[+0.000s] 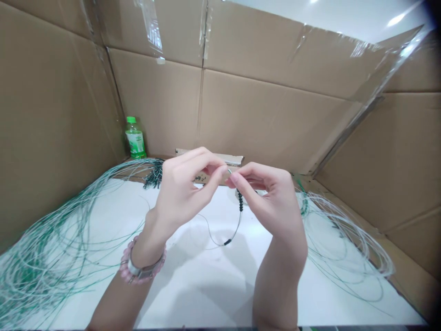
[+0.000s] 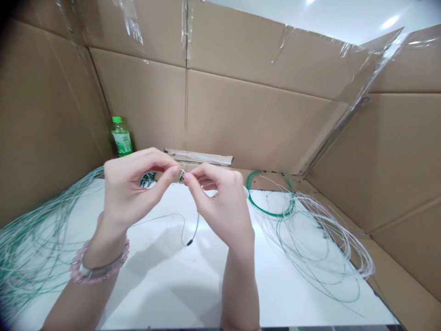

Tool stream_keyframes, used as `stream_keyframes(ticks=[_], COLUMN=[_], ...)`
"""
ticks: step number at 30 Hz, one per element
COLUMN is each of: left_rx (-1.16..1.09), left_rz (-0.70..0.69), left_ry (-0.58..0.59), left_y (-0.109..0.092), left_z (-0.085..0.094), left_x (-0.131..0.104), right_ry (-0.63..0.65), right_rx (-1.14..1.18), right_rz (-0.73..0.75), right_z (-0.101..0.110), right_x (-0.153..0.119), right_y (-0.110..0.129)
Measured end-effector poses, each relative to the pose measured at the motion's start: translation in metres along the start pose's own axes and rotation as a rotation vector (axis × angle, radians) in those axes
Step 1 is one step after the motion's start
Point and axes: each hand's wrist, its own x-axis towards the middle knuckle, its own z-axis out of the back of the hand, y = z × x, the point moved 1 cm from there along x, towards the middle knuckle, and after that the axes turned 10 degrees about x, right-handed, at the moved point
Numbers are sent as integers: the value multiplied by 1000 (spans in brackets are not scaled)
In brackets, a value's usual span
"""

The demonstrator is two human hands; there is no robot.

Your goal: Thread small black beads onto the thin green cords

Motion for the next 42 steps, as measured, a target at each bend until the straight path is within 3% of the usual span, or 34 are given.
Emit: stream_keyframes(ticks=[12, 31, 37, 42], left_rx=[-24, 9, -15, -20], left_rz=[164, 169, 148, 141], left_ry=[-69, -142, -83, -65], left_y=[10, 15, 10, 8], left_z=[-1, 3, 2, 3], left_x=[-1, -2, -1, 0], right_ry=[14, 124, -26, -46], right_rx=[76, -27, -21, 2], right_rz=[-102, -179, -58, 19], right_z=[3, 3, -2, -9], right_x=[2, -5, -1, 1], right_y=[-5, 1, 0, 2])
